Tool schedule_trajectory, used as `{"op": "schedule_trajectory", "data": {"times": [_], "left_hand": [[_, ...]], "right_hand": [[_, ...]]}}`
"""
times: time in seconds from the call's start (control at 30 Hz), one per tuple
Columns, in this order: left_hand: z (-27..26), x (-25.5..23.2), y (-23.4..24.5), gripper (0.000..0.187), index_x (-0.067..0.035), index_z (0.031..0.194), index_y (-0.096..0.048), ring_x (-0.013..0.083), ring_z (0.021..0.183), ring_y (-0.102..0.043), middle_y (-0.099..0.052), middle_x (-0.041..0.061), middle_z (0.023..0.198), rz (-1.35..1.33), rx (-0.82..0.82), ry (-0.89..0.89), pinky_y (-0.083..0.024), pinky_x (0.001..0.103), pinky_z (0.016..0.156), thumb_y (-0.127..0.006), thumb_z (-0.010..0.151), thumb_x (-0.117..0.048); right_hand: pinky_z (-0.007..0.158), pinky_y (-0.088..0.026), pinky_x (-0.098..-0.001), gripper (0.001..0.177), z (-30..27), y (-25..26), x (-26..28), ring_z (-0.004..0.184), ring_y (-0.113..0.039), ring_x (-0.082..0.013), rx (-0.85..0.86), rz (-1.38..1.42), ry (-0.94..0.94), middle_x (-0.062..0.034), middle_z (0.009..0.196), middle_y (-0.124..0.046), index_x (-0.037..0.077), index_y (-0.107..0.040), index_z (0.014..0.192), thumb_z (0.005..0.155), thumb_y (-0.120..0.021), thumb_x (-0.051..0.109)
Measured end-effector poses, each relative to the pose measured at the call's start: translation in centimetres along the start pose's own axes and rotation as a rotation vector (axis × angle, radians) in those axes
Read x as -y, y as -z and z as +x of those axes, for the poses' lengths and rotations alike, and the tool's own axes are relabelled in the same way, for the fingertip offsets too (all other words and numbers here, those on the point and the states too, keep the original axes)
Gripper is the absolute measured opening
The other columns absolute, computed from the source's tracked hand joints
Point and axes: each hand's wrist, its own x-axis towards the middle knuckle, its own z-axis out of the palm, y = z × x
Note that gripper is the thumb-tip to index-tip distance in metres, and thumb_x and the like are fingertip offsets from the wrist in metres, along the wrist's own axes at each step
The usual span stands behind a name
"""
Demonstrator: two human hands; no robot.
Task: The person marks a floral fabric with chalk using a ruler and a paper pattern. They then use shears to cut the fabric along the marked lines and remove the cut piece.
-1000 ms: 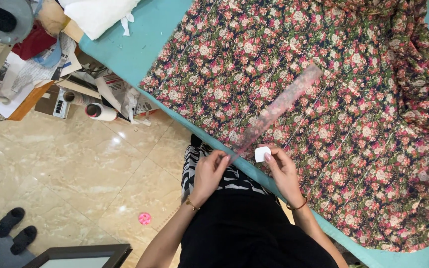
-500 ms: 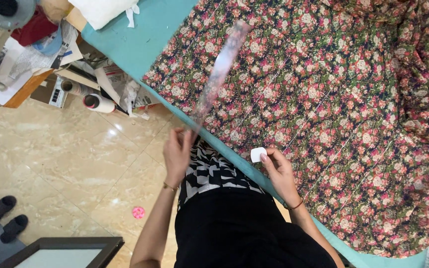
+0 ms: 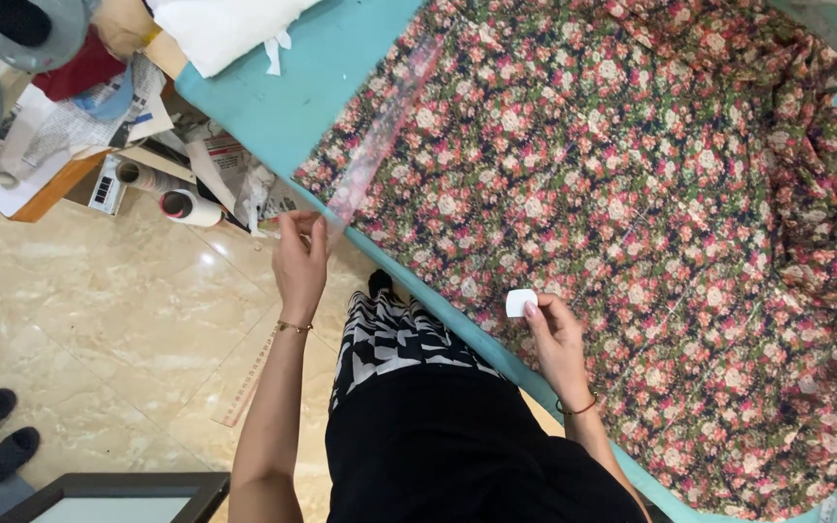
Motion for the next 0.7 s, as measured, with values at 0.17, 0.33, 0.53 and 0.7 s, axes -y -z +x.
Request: {"op": "schedule_trajectory", "data": {"times": [0.17,0.33,0.53,0.7], "left_hand": [[3.0,1.4,0.3,0.024,-0.001,0.116,-0.055,0.0169,0.070,-0.067,-0.072,0.007,0.088,-0.074,0.028,-0.012,-0.051,0.033,0.061,-0.063,0.105,-0.020],[5.1,1.3,1.3,0.025,-0.001,0.120,-0.054,0.0164,0.066,-0.066,-0.068,0.007,0.080,-0.093,0.077,0.025,-0.051,0.033,0.059,-0.062,0.104,-0.019],[7.0,3.9,1.2,0.028,-0.002,0.123,-0.053,0.0149,0.062,-0.065,-0.068,0.005,0.080,-0.014,0.136,0.002,-0.050,0.032,0.053,-0.063,0.103,-0.019],[7.5,5.2,0.9,0.027,-0.004,0.125,-0.052,0.0181,0.060,-0.066,-0.070,0.007,0.081,0.027,0.220,0.041,-0.050,0.035,0.051,-0.059,0.104,-0.020]], "right_hand": [[0.079,-0.047,-0.0224,0.019,2.0,-2.9,1.3,0.089,-0.056,-0.0043,0.012,-0.053,0.016,0.0015,0.097,-0.066,0.000,-0.065,0.110,0.107,-0.059,0.017],[0.077,-0.050,-0.0235,0.017,5.5,-6.5,3.7,0.087,-0.060,-0.0050,0.072,-0.149,0.095,-0.0005,0.097,-0.066,0.000,-0.065,0.110,0.105,-0.061,0.016],[0.077,-0.054,-0.0262,0.016,12.0,-11.5,7.8,0.087,-0.066,-0.0093,0.201,-0.277,0.156,-0.0033,0.099,-0.071,0.001,-0.067,0.113,0.104,-0.061,0.014],[0.084,-0.057,-0.0317,0.019,18.5,-15.3,9.6,0.098,-0.068,-0.0173,0.246,-0.393,0.345,-0.0106,0.116,-0.069,-0.001,-0.067,0.116,0.107,-0.060,0.013]]}}
